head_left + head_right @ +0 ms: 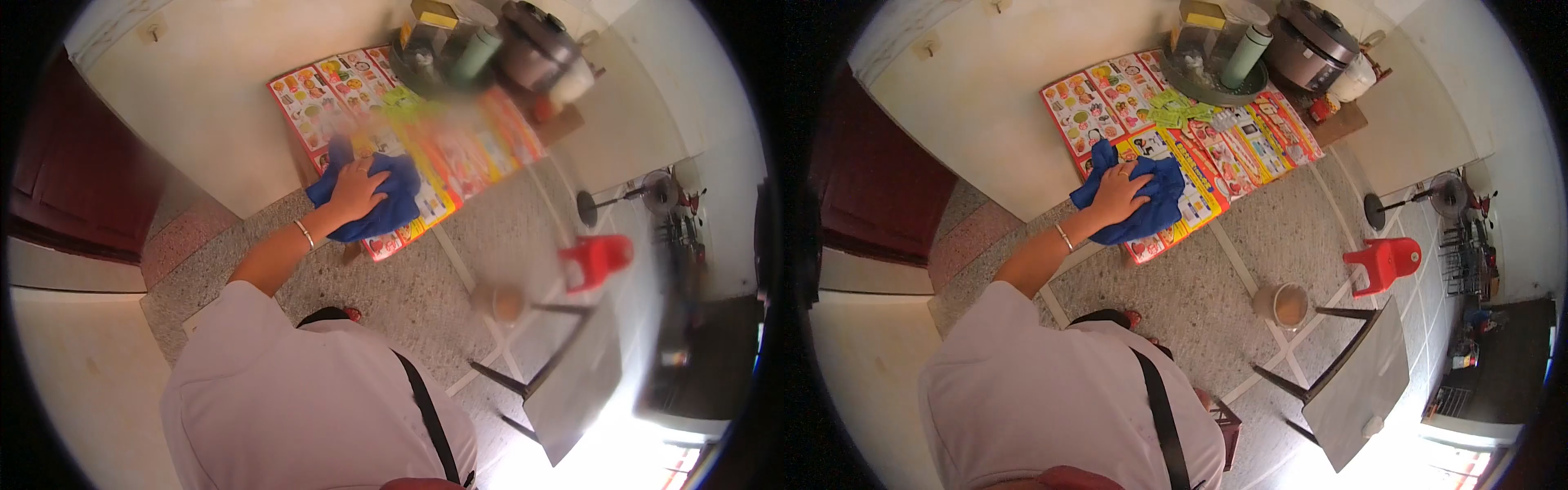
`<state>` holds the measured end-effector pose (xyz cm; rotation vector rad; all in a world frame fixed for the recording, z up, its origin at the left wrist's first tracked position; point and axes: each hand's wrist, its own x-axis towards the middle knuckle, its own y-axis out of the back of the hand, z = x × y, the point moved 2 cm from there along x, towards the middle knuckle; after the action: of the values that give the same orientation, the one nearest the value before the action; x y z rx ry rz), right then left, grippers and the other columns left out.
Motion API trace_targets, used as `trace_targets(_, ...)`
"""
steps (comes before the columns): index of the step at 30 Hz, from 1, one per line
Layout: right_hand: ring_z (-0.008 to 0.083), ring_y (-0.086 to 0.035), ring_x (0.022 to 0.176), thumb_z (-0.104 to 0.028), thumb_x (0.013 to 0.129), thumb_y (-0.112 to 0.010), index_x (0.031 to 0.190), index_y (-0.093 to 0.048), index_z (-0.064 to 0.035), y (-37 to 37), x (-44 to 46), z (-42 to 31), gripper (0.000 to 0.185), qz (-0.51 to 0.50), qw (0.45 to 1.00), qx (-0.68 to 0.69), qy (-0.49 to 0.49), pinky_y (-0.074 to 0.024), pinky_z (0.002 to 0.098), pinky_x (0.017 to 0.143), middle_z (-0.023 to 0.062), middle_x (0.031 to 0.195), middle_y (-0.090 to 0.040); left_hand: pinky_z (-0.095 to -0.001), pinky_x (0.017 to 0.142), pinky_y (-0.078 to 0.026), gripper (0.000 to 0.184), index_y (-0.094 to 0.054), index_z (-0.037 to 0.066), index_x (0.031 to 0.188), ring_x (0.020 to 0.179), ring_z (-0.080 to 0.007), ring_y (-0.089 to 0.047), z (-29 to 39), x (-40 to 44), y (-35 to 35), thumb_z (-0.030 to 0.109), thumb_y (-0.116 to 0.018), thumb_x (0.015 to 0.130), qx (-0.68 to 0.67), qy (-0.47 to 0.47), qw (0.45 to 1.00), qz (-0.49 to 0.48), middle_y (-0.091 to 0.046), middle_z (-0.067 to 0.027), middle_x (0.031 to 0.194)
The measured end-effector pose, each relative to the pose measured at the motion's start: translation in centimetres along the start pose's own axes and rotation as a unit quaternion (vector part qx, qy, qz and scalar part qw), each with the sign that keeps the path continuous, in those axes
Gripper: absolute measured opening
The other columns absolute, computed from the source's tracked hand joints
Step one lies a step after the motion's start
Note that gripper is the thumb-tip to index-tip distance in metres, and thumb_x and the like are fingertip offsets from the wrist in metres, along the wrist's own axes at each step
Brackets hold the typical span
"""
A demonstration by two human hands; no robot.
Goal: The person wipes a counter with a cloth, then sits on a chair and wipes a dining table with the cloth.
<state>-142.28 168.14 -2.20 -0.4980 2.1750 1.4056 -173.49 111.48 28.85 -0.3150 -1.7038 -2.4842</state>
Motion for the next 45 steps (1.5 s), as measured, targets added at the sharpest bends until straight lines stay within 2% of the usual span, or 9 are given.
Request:
trace_targets(15,0.0285,-0.062,0.086,-0.025,0.075,-0.059,0.089,-0.066,-0.0070,5.1,12.6,4.1,0.024,-0.054,0.984,-0.122,0.114,-0.0487,0.0379,0.076,0.0150,0.091,-0.065,-0.0449,0.083,-0.040,0.036,-0.059,0.013,0.110,0.105,-0.0349,-0.049,-2.1,0.3,0.2,0.022,-0.065,0.076,0.085,0.080,0.976,0.182,-0.053,-0.0207,0.111)
trace_targets(18,0.0284,-0.062,0.086,-0.025,0.075,-0.059,0.089,-0.066,-0.0071,6.2,14.7,3.4,0.024,-0.053,0.975,-0.169,0.136,-0.0486,0.0379,0.077,0.0149,0.091,-0.065,-0.0452,0.080,-0.043,0.033,-0.058,0.011,0.108,0.099,-0.0365,-0.052,-4.4,1.2,2.0,0.021,-0.064,0.077,0.066,0.125,0.980,0.143,-0.055,-0.0210,0.103)
trace_targets(21,0.0282,-0.062,0.085,-0.025,0.072,-0.062,0.083,-0.065,-0.0096,7.6,15.9,0.2,0.019,0.071,0.989,0.091,0.094,-0.0488,0.0392,0.075,0.0131,0.090,-0.064,-0.0453,0.078,-0.044,0.031,-0.058,0.010,0.108,0.093,-0.0385,-0.054,-7.8,3.6,3.5,0.020,-0.062,0.078,-0.035,0.188,0.972,0.138,-0.055,-0.0223,0.101)
trace_targets(22,0.0279,-0.061,0.087,-0.025,0.072,-0.061,0.083,-0.065,-0.0101,7.3,16.7,0.2,0.019,0.077,0.988,0.028,0.133,-0.0486,0.0393,0.076,0.0126,0.091,-0.064,-0.0450,0.078,-0.045,0.031,-0.058,0.011,0.108,0.091,-0.0393,-0.054,-8.8,4.8,4.4,0.019,-0.061,0.079,-0.043,0.157,0.965,0.206,-0.055,-0.0217,0.100)
trace_targets(27,0.0279,-0.059,0.092,-0.026,0.076,-0.058,0.086,-0.063,-0.0111,5.2,20.0,-1.1,0.019,0.029,0.891,-0.234,0.389,-0.0474,0.0392,0.077,0.0102,0.096,-0.063,-0.0446,0.083,-0.044,0.033,-0.057,0.008,0.111,0.092,-0.0389,-0.053,-12.5,13.3,9.8,0.020,-0.062,0.080,-0.008,0.156,0.973,0.167,-0.055,-0.0221,0.097)
trace_targets(31,0.0280,-0.059,0.092,-0.025,0.076,-0.057,0.087,-0.063,-0.0107,7.6,20.3,-5.9,0.019,-0.031,0.939,-0.199,0.280,-0.0474,0.0394,0.077,0.0104,0.096,-0.063,-0.0460,0.078,-0.045,0.028,-0.059,0.013,0.105,0.090,-0.0355,-0.056,-17.5,19.4,8.3,0.024,-0.058,0.080,0.013,0.079,0.967,0.240,-0.056,-0.0182,0.098)
trace_targets(36,0.0281,-0.059,0.092,-0.025,0.076,-0.057,0.088,-0.063,-0.0102,10.7,22.6,-14.3,0.020,-0.051,0.980,-0.119,0.153,-0.0474,0.0397,0.077,0.0106,0.096,-0.063,-0.0460,0.095,-0.038,0.038,-0.060,0.014,0.112,0.112,-0.0422,-0.044,-19.2,25.7,6.5,0.022,-0.067,0.075,0.063,0.134,0.985,0.093,-0.040,-0.0264,0.130)
trace_targets(40,0.0281,-0.059,0.092,-0.025,0.076,-0.056,0.089,-0.062,-0.0098,12.3,25.6,-19.3,0.021,-0.054,0.989,-0.085,0.112,-0.0473,0.0399,0.077,0.0108,0.096,-0.063,-0.0514,0.109,-0.013,0.053,-0.044,0.025,0.133,0.134,-0.0391,-0.013,-20.0,28.3,3.7,0.043,-0.056,0.084,0.073,0.155,0.985,-0.031,-0.013,-0.0188,0.147)
trace_targets(45,0.0282,-0.059,0.092,-0.024,0.077,-0.056,0.090,-0.062,-0.0093,13.9,28.5,-23.1,0.021,-0.057,0.992,-0.073,0.085,-0.0473,0.0402,0.076,0.0111,0.096,-0.063,-0.0564,0.107,-0.014,0.057,-0.042,0.025,0.134,0.135,-0.0383,-0.013,-20.3,28.3,2.9,0.050,-0.051,0.084,0.062,0.155,0.982,-0.082,-0.014,-0.0162,0.148)
